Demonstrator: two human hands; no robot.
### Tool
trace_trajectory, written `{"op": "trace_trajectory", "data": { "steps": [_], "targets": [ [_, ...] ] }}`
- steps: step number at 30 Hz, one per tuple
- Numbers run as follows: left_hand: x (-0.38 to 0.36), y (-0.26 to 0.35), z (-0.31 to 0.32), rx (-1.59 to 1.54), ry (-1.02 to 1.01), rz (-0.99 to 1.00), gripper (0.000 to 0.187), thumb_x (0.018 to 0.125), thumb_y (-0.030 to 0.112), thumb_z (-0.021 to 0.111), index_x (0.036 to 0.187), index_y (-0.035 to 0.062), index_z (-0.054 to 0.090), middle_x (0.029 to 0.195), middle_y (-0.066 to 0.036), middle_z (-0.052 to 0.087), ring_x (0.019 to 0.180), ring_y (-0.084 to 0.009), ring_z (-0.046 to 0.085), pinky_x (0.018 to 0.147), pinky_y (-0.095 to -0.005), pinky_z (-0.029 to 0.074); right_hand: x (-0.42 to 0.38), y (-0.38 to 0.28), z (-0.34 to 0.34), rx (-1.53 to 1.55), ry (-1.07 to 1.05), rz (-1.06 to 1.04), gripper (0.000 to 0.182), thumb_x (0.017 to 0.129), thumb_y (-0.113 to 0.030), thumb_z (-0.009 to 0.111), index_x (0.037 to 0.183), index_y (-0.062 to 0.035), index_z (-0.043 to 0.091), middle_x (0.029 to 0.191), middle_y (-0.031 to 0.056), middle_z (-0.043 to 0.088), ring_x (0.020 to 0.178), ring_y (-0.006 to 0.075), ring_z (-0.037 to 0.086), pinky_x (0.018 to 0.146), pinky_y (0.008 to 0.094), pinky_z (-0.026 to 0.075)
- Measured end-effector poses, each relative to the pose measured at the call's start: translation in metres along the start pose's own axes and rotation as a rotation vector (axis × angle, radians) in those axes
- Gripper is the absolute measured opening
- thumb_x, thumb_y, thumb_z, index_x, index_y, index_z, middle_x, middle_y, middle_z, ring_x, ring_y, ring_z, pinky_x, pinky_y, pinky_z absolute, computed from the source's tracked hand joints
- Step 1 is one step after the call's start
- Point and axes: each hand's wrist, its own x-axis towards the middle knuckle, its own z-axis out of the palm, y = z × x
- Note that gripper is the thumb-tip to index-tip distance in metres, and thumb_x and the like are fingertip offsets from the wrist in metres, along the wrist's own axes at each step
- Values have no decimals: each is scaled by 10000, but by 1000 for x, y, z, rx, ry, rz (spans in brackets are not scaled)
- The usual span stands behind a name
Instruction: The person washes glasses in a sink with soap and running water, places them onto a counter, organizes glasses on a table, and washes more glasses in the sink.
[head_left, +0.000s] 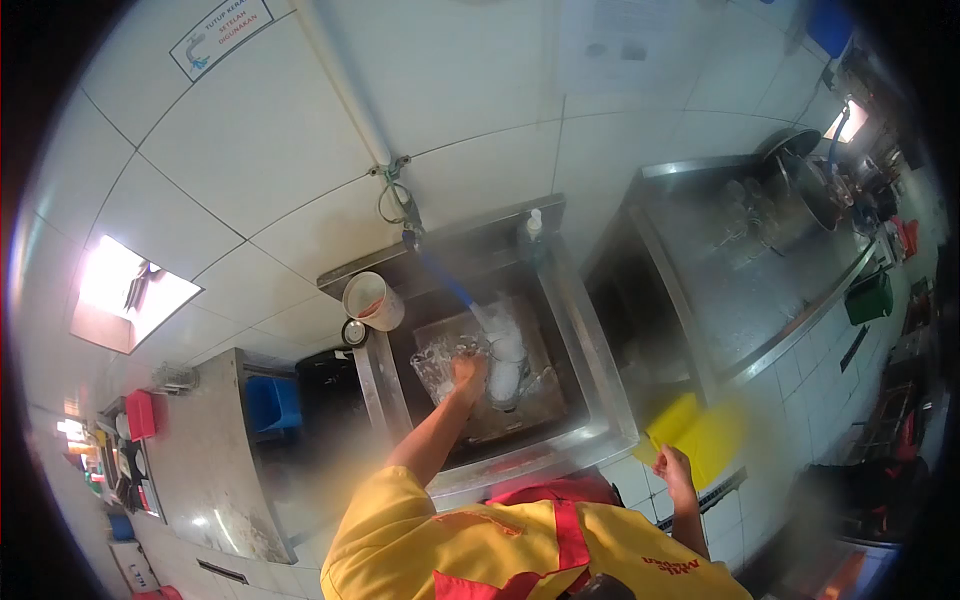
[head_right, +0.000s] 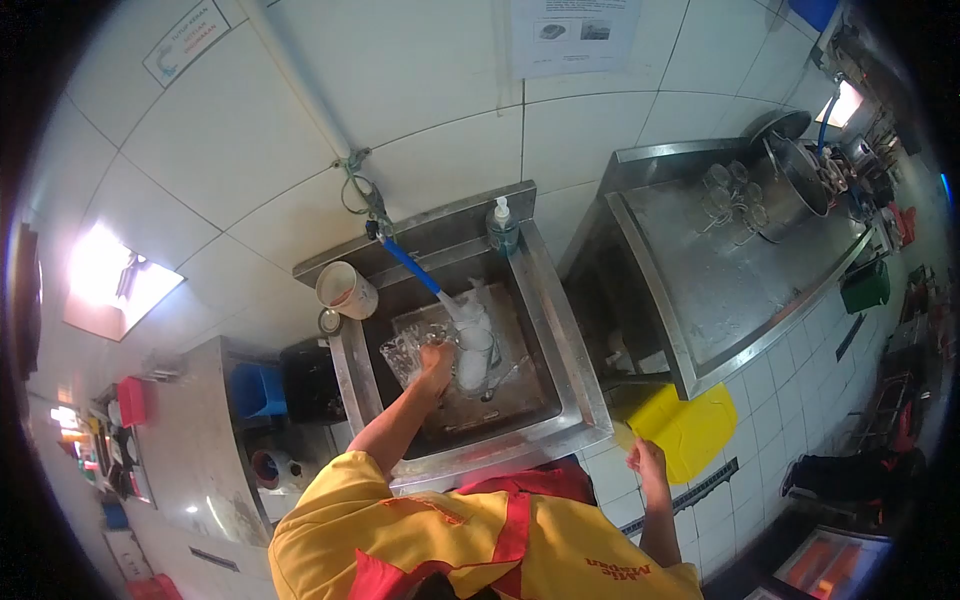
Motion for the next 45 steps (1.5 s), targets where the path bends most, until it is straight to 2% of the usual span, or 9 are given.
{"op": "trace_trajectory", "data": {
  "steps": [9, 17, 19, 23, 26, 29, 37, 41, 45],
  "targets": [
    [-11, 11, 9, -20, -179, 70, 179, 676, 56, 518, 809, -11, 619, 732, -96, 586, 655, -172, 537, 549, -330, 410, 9, 105, -48, -520, 87, 109, 308, 807, -306, 547, 741, -5, 553, 561, 71, 549, 478, 141, 546, 430, 246, 425],
    [-26, 18, 4, -153, -307, 113, 145, 706, 76, 533, 773, -29, 606, 708, -98, 589, 647, -169, 539, 537, -338, 404, -11, 154, -79, -477, 78, 285, 303, 792, -321, 522, 794, -20, 556, 602, 94, 569, 487, 167, 561, 433, 278, 449],
    [-28, 14, 2, 0, -271, 71, 144, 702, 75, 542, 778, -29, 606, 688, -92, 582, 627, -162, 531, 520, -332, 399, -20, 154, -84, -640, 51, 304, 305, 805, -324, 510, 797, -22, 555, 611, 99, 570, 488, 176, 561, 429, 282, 451],
    [-24, -6, 0, 30, -210, 122, 123, 700, 83, 567, 758, -19, 604, 656, -72, 565, 596, -153, 515, 494, -335, 386, -25, 151, -84, -567, 83, 324, 289, 805, -310, 515, 794, -24, 556, 593, 101, 566, 478, 183, 559, 418, 290, 450],
    [-24, -14, -2, -46, -331, 19, 110, 699, 95, 599, 746, -5, 603, 623, -52, 545, 553, -133, 498, 452, -320, 363, -8, 156, -83, -502, 117, 355, 280, 790, -297, 521, 778, -20, 558, 580, 95, 562, 468, 175, 555, 419, 286, 450],
    [-38, -2, -6, 23, -243, 130, 101, 709, 101, 618, 725, 4, 597, 598, -28, 529, 506, -109, 473, 413, -302, 331, 7, 150, -76, -497, 110, 303, 296, 783, -298, 519, 761, -5, 556, 574, 93, 560, 464, 166, 551, 416, 281, 446],
    [-49, 13, -10, -143, -463, 62, 102, 727, 96, 625, 739, -2, 600, 576, -2, 503, 469, -88, 440, 381, -278, 282, 2, 131, -55, -507, 67, 150, 315, 775, -303, 523, 762, 9, 563, 582, 102, 571, 482, 155, 565, 436, 260, 447],
    [-10, -34, 18, -226, -583, 126, 38, 732, 29, 593, 755, -1, 594, 623, -6, 524, 511, -85, 468, 404, -261, 320, -8, 140, -60, -523, 68, 238, 303, 792, -306, 516, 768, -8, 565, 592, 105, 576, 486, 161, 567, 437, 261, 451],
    [-47, 17, -4, -323, -692, 147, 89, 761, -9, 544, 835, -1, 593, 753, -33, 571, 661, -106, 535, 540, -264, 426, -8, 165, -78, -497, 79, 304, 263, 805, -271, 506, 782, -16, 564, 603, 104, 577, 496, 170, 572, 439, 279, 461]
  ]
}}
